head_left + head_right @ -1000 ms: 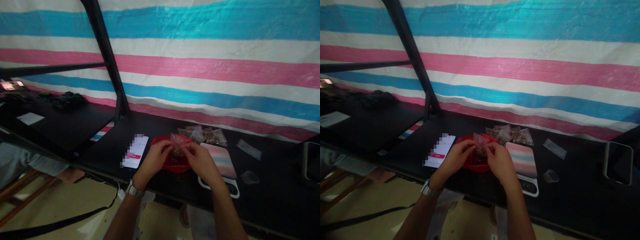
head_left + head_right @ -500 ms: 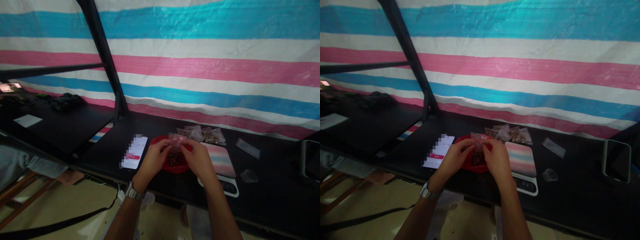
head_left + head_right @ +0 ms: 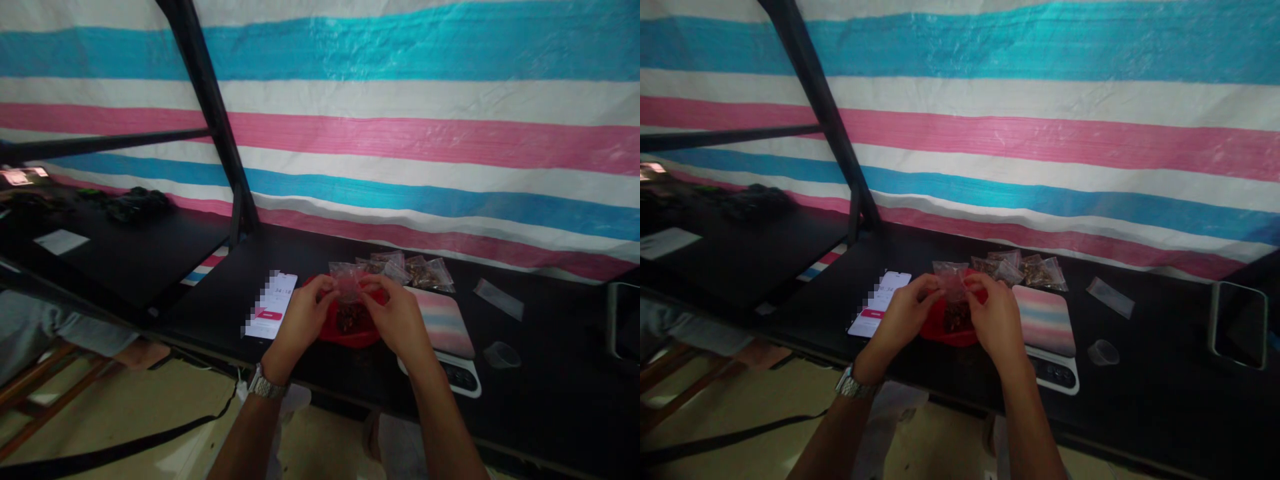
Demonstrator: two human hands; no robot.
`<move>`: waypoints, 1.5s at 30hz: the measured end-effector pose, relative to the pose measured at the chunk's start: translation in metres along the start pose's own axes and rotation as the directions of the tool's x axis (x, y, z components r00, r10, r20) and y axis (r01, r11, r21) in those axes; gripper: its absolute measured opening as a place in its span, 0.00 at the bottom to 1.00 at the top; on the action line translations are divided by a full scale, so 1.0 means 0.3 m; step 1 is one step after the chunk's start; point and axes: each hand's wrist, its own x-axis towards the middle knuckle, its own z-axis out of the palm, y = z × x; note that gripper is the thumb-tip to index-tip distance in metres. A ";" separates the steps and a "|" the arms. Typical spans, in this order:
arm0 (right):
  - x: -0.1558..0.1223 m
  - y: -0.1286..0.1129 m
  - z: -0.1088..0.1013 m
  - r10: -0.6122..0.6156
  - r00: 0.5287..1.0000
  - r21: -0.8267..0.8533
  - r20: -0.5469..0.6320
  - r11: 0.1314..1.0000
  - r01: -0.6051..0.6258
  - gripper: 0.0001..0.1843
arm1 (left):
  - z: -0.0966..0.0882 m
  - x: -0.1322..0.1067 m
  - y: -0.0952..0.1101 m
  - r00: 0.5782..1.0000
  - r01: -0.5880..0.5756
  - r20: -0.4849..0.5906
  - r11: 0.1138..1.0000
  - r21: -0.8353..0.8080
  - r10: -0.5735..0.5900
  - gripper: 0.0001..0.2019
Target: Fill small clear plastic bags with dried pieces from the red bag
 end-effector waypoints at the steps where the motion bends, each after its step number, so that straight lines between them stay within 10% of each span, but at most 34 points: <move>1: 0.000 0.002 0.002 0.001 1.000 0.021 0.003 1.000 -0.001 0.13 | -0.002 0.002 0.000 1.000 -0.004 0.005 1.000 0.012 0.004 0.04; 19: -0.001 0.006 -0.025 0.041 0.995 0.217 -0.092 0.976 -0.020 0.09 | -0.018 0.002 0.008 0.989 0.038 -0.138 0.998 -0.058 -0.045 0.04; 24: 0.016 0.108 -0.196 0.088 0.936 0.176 -0.340 0.984 -0.028 0.10 | -0.058 -0.004 0.007 0.981 0.004 -0.191 0.998 -0.061 -0.016 0.09; 30: -0.001 0.340 -0.499 0.390 0.723 -0.125 -0.570 0.829 -0.545 0.18 | -0.084 -0.005 0.002 0.976 0.003 -0.217 1.000 0.003 -0.002 0.10; 34: -0.023 0.435 -0.594 0.455 0.684 -0.185 -0.571 0.740 -0.647 0.14 | -0.085 -0.005 -0.003 0.977 0.004 -0.214 1.000 0.025 0.002 0.11; 39: -0.026 0.456 -0.612 0.443 0.681 -0.274 -0.583 0.682 -0.678 0.17 | -0.065 -0.002 0.003 0.979 0.010 -0.204 0.998 0.064 0.003 0.11; 45: 0.080 0.429 -0.498 0.365 0.819 -0.300 -0.442 0.800 -0.519 0.15 | -0.033 0.004 0.010 0.984 -0.019 -0.173 0.996 0.083 0.033 0.12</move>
